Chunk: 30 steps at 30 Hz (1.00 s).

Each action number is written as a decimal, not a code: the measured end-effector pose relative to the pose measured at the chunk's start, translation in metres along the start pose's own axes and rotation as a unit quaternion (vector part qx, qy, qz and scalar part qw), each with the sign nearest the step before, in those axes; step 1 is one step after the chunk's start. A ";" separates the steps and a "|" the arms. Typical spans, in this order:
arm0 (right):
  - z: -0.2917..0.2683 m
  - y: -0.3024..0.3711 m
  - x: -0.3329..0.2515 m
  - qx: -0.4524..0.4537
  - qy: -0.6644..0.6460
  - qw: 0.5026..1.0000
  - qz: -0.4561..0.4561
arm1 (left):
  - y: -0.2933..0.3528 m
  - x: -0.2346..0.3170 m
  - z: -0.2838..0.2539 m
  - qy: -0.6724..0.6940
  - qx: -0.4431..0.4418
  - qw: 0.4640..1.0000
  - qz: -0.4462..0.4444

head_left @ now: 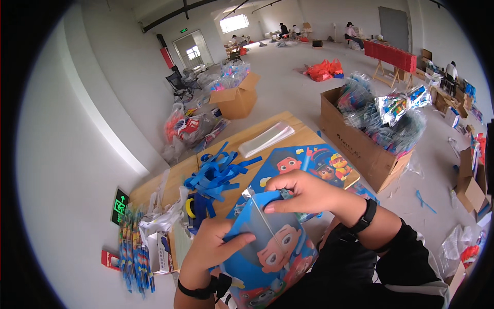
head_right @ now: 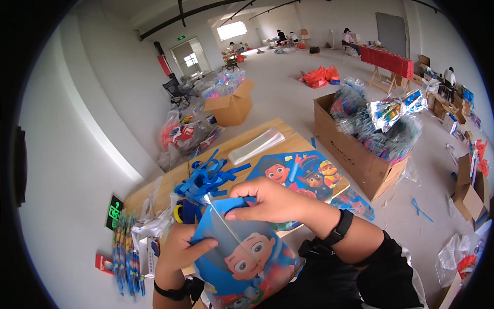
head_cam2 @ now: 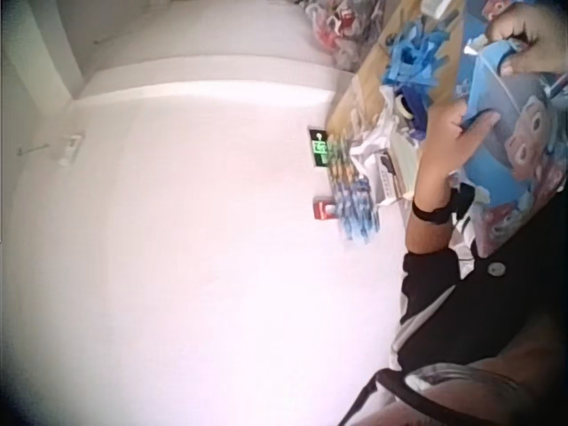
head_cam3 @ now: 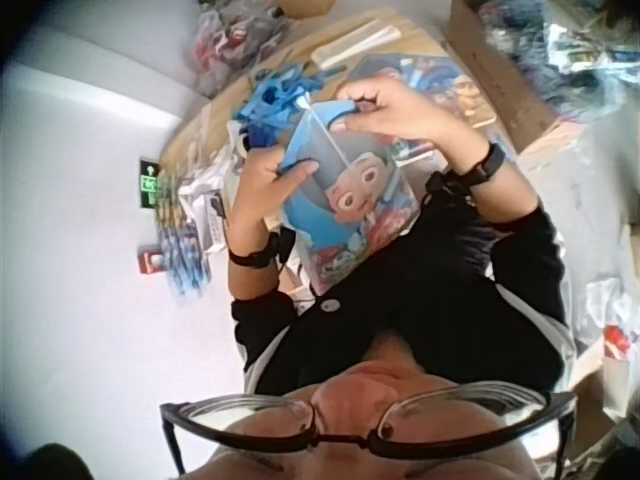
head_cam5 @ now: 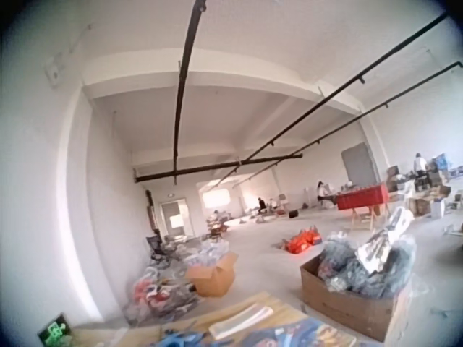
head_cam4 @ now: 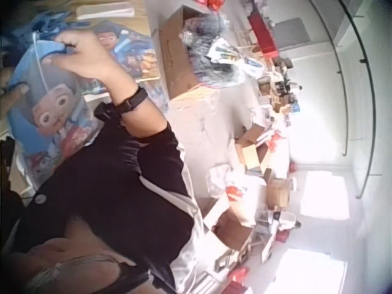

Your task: Assemble a kite by folding, taping, and attaching strings.

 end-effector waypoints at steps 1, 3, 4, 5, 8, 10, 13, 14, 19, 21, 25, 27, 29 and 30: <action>-0.001 0.003 -0.009 0.038 -0.009 0.999 -0.025 | 0.001 0.004 -0.001 -0.002 0.000 1.000 -0.004; 0.004 0.005 -0.015 0.065 -0.018 0.998 -0.004 | 0.007 0.004 -0.016 -0.110 0.048 0.991 -0.061; 0.003 0.006 -0.014 0.097 -0.023 0.995 0.019 | 0.005 0.001 -0.011 -0.112 0.050 0.990 -0.066; 0.004 0.008 -0.024 0.131 0.028 0.991 -0.020 | 0.002 0.005 -0.013 -0.048 0.137 0.989 -0.001; 0.013 0.009 -0.036 0.154 0.076 0.984 -0.035 | 0.000 0.015 -0.023 -0.003 0.201 0.977 0.066; 0.018 0.009 -0.039 0.150 0.096 0.983 -0.042 | -0.005 0.025 -0.025 0.043 0.255 0.962 0.084; 0.020 0.013 -0.041 0.166 0.135 0.975 -0.056 | -0.014 0.037 -0.019 0.047 0.233 0.968 0.078; 0.021 0.013 -0.042 0.177 0.150 0.970 -0.066 | -0.015 0.037 -0.018 0.047 0.234 0.968 0.078; 0.022 0.015 -0.045 0.189 0.163 0.965 -0.076 | -0.011 0.083 -0.021 -0.290 0.261 0.893 0.225; 0.023 0.015 -0.045 0.189 0.166 0.965 -0.075 | -0.011 0.082 -0.020 -0.307 0.265 0.887 0.220; 0.022 0.016 -0.047 0.197 0.172 0.962 -0.077 | -0.012 0.078 -0.021 -0.294 0.268 0.897 0.193; 0.022 0.016 -0.049 0.199 0.178 0.960 -0.084 | -0.013 0.077 -0.023 -0.286 0.264 0.901 0.189; 0.023 0.016 -0.051 0.197 0.182 0.959 -0.093 | -0.013 0.076 -0.025 -0.278 0.261 0.906 0.185; 0.023 0.015 -0.052 0.197 0.181 0.959 -0.094 | -0.014 0.075 -0.026 -0.272 0.257 0.909 0.185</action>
Point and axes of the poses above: each hand's wrist, its own y-axis away from the middle knuckle, its own z-axis out of the palm, x = y × z, the point moved 8 cm from there along -y, towards the middle knuckle, and after that the axes turned 12 degrees about z, right-handed, at the moved point
